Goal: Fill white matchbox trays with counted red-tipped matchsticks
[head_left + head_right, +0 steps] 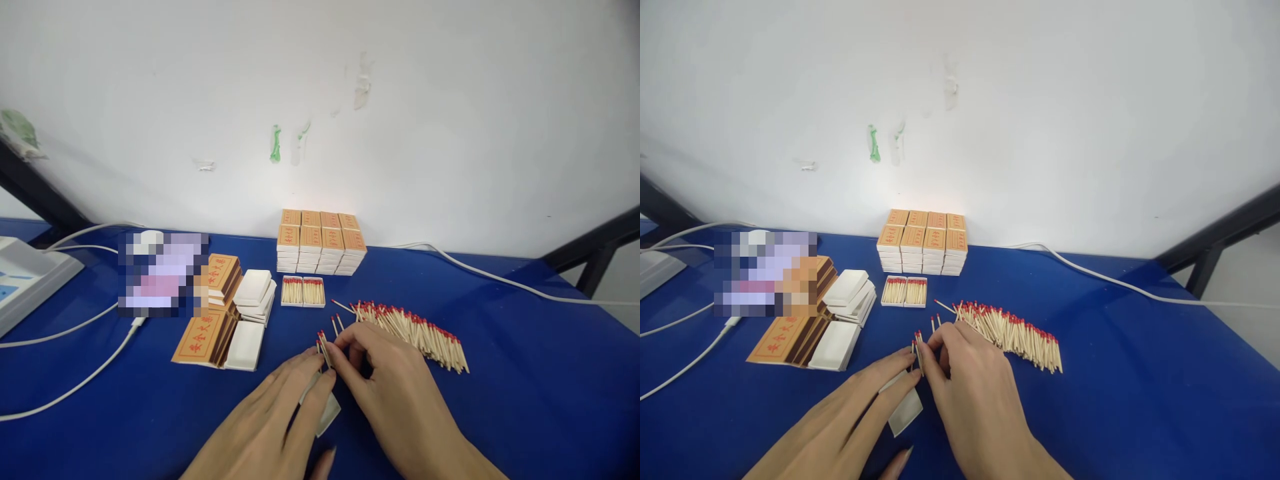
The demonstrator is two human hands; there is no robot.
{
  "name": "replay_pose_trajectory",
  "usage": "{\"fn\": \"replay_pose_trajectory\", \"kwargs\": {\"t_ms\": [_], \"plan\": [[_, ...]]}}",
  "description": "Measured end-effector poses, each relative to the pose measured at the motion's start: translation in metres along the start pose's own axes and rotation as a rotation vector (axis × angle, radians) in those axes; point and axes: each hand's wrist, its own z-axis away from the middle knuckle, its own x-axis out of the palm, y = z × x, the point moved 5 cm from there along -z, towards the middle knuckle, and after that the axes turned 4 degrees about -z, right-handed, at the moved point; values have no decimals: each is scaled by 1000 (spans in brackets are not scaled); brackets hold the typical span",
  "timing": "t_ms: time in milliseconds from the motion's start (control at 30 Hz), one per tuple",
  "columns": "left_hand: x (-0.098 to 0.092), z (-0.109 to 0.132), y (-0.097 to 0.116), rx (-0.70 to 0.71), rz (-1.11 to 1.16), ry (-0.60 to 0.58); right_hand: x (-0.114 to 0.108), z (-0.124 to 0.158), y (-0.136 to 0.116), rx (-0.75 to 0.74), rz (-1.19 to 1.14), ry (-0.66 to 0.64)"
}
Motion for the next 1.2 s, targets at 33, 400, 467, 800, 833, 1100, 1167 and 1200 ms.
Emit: {"fn": "replay_pose_trajectory", "kwargs": {"t_ms": [33,400,467,800,833,1100,1167,1200], "plan": [[0,0,0,2,-5,0,0,0,0,5,-4,-3],[4,-1,-1,57,-20,-24,-2,-1,5,68,-21,-26],[4,-1,-2,45,-23,1,-2,-1,4,71,-23,-22],[4,8,1,5,-102,68,-1,4,2,12,-5,-34],[2,7,2,24,-115,53,-1,4,2,15,-4,-38],[-6,0,1,18,-125,97,0,2,1,20,40,21],[-5,0,1,33,-122,70,1,2,1,15,51,26],[-5,1,1,40,-126,70,1,3,0,14,56,27]]}}
